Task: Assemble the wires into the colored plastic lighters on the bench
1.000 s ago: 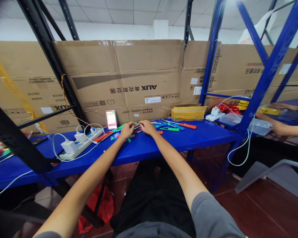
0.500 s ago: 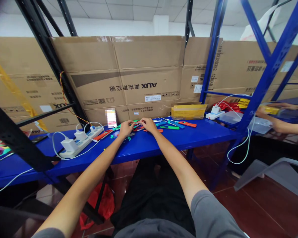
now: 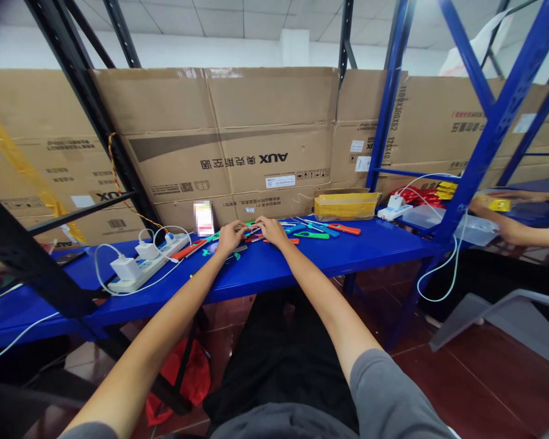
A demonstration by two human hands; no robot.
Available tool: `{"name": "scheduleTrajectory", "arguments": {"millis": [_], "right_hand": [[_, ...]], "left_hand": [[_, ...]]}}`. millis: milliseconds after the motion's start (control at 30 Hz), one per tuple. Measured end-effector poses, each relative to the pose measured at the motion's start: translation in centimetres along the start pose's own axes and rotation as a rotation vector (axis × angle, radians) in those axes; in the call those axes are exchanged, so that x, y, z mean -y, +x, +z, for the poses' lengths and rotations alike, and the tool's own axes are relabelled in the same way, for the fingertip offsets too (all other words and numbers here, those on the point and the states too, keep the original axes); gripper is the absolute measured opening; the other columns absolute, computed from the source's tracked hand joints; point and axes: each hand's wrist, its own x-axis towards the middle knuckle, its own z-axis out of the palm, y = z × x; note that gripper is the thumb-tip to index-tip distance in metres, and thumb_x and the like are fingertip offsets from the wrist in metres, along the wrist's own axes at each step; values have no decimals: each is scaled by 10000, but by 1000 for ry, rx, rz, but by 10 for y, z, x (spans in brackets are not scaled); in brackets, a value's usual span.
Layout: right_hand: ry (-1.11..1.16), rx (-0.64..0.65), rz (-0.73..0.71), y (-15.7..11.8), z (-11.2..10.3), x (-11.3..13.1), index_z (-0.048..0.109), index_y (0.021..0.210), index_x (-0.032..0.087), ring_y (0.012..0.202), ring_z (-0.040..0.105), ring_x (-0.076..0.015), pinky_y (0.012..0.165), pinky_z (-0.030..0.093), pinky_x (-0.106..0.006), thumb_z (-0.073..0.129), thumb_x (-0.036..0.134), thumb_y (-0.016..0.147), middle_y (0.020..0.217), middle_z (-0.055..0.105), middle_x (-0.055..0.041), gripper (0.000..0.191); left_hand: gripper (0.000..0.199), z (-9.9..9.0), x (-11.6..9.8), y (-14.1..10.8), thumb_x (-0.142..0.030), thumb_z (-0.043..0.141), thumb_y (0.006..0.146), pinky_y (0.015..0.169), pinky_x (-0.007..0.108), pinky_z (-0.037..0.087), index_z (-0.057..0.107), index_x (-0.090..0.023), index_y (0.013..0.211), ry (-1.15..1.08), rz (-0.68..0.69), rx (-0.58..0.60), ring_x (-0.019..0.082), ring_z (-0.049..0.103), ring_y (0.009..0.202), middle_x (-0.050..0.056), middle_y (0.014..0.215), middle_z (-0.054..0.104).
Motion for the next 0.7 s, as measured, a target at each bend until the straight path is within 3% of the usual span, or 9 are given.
{"name": "scheduleTrajectory", "arguments": {"millis": [233,700], "right_hand": [[-6,-35,43,0,-1,-1,770,1141,284,964,784,-247,881,562,-308,606,227,1048,1047,839,-38,197],[212,-66,5,3,0,-4,803,961,228,856,773,-208,798,542,-260,675,280,988,939,835,-40,141]], "left_hand": [[83,1,0,3,-270,727,904,807,313,542,798,-232,885,46,59,-61,251,760,843,55,916,825],[85,2,-7,-4,-285,656,959,666,260,527,666,-219,908,-164,58,-20,201,748,683,0,716,747]]}}
